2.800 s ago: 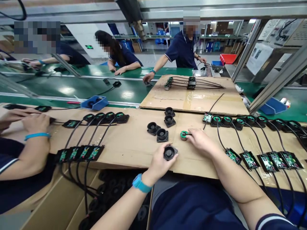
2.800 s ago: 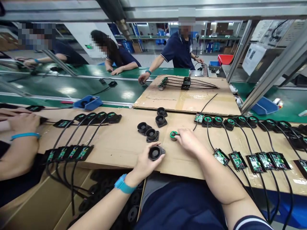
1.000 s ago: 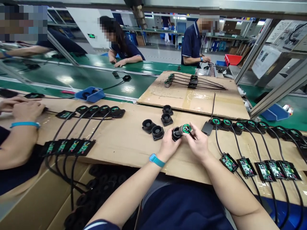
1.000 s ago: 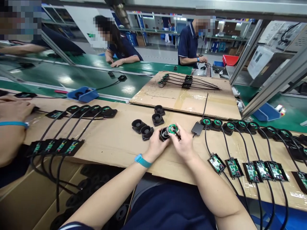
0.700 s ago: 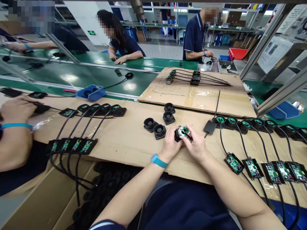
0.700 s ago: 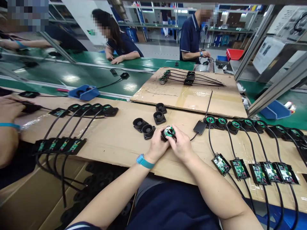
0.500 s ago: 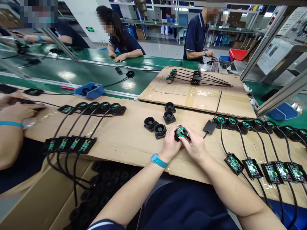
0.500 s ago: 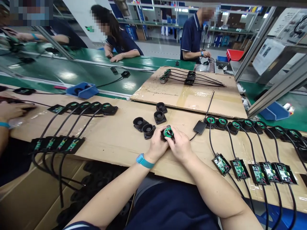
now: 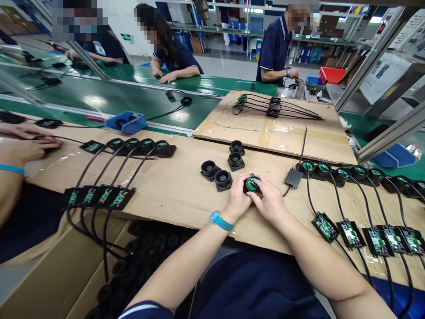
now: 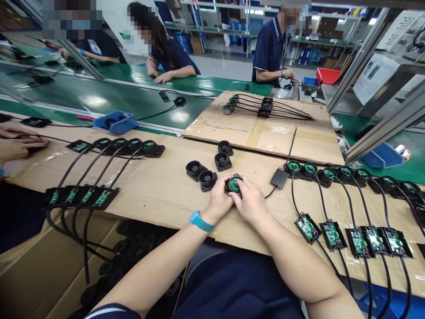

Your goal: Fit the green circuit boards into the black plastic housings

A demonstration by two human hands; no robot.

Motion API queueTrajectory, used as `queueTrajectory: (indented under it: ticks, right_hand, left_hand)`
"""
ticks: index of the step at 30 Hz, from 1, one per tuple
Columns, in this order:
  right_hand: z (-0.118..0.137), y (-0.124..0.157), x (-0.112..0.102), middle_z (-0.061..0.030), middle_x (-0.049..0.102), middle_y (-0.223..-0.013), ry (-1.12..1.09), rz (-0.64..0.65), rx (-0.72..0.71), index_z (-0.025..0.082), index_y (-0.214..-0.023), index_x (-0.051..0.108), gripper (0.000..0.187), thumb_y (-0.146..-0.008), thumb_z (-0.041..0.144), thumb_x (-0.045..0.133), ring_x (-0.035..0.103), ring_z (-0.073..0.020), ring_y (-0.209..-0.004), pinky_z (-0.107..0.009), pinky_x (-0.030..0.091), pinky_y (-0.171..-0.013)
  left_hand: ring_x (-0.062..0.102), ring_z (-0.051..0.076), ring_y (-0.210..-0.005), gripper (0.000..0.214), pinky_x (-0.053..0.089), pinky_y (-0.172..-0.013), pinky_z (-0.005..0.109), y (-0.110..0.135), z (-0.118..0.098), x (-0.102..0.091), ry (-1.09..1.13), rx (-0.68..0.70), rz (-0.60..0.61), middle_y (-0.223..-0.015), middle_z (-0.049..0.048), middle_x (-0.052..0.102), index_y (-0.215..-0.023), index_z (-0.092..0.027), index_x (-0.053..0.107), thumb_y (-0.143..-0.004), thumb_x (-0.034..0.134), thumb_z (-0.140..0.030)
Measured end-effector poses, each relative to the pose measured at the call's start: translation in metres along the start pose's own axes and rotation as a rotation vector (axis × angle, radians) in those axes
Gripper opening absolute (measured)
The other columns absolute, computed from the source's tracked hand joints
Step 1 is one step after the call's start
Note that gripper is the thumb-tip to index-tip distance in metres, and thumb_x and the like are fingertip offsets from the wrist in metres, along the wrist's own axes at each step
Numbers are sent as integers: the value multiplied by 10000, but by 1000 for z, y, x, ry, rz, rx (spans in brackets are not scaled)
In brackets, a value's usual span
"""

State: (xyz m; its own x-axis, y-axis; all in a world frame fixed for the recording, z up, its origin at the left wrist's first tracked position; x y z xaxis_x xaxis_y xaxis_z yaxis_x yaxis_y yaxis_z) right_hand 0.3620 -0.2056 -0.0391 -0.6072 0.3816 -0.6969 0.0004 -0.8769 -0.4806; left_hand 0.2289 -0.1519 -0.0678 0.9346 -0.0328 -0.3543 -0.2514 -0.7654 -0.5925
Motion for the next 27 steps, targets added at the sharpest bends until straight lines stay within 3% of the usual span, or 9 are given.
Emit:
queueTrajectory:
  ticks: [5,8,11,13,16,18,21,25,27]
  right_hand:
    - [-14,-5,6,-163,695,-1292,3,69,24,166,-1248,708,399,-869,286,736,694,-306,-1159,-469,565,-1031]
    - [-24,-12,11,-152,729,-1221,34,57,30,175,-1183,746,358,-843,284,723,717,-311,-1108,-488,577,-1008]
    - [-26,-18,8,-133,755,-1159,30,9,-23,189,-1131,771,316,-847,305,695,733,-303,-1072,-469,591,-988]
    - [-23,-19,-2,-132,755,-1161,12,-122,-67,191,-1137,772,323,-863,345,697,736,-295,-1063,-438,603,-966]
    - [-20,-18,-15,-145,757,-1150,29,-282,-70,179,-1143,769,348,-866,381,714,739,-297,-1045,-418,611,-937]
    - [-19,-20,-11,-148,764,-1109,78,-175,-54,172,-1093,782,309,-860,358,702,751,-297,-988,-421,619,-904]
    - [-18,-22,-1,-138,767,-1077,99,23,-29,175,-1056,791,272,-852,313,678,751,-287,-962,-422,613,-914]
    - [-12,-22,-2,-148,731,-1199,83,-29,43,175,-1152,766,326,-880,334,685,723,-273,-1060,-394,580,-977]
    - [-7,-20,1,-141,730,-1193,110,90,69,178,-1131,770,303,-867,312,710,728,-260,-1023,-361,585,-947]
  left_hand:
    - [646,265,-1162,492,530,-1064,501,0,6,7,-2,-154,125,-1230,111,668,-1246,-203,559,-780,665,-85]
    - [627,305,-1201,663,516,-1076,527,0,9,11,20,-194,193,-1282,138,640,-1329,-206,509,-718,753,-117]
    - [530,385,-1341,1056,428,-1159,594,0,7,9,59,-127,210,-1434,190,540,-1459,-208,399,-572,952,-363]
    - [450,409,-1416,1224,360,-1207,608,0,1,3,103,-44,154,-1506,221,463,-1510,-189,341,-535,917,-652]
    - [418,394,-1441,1147,350,-1212,584,1,-8,-12,144,17,-4,-1523,257,418,-1527,-140,321,-709,545,-912]
    - [431,381,-1431,1056,377,-1191,563,2,-12,-19,127,10,-65,-1508,268,423,-1515,-120,339,-808,366,-905]
    - [470,363,-1396,957,414,-1158,538,4,-14,-24,92,3,-92,-1466,258,463,-1484,-124,382,-874,306,-858]
    - [514,347,-1348,883,454,-1110,523,6,-10,-26,93,30,-141,-1428,242,489,-1449,-142,419,-904,305,-827]
    - [532,345,-1325,857,480,-1075,513,7,-7,-25,99,54,-167,-1408,237,505,-1423,-148,435,-910,305,-821]
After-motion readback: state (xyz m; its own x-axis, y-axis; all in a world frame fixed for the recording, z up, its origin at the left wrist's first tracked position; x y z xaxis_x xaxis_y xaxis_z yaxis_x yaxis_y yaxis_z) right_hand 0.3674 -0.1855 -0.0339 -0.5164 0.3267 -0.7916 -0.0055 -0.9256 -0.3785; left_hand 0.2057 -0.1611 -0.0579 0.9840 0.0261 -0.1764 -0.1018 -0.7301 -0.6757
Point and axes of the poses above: each hand's wrist, its own y-axis away from the middle knuckle, its own x-axis out of the palm, z = x × y, the point moved 3 cm from there along -y, towards the middle knuckle
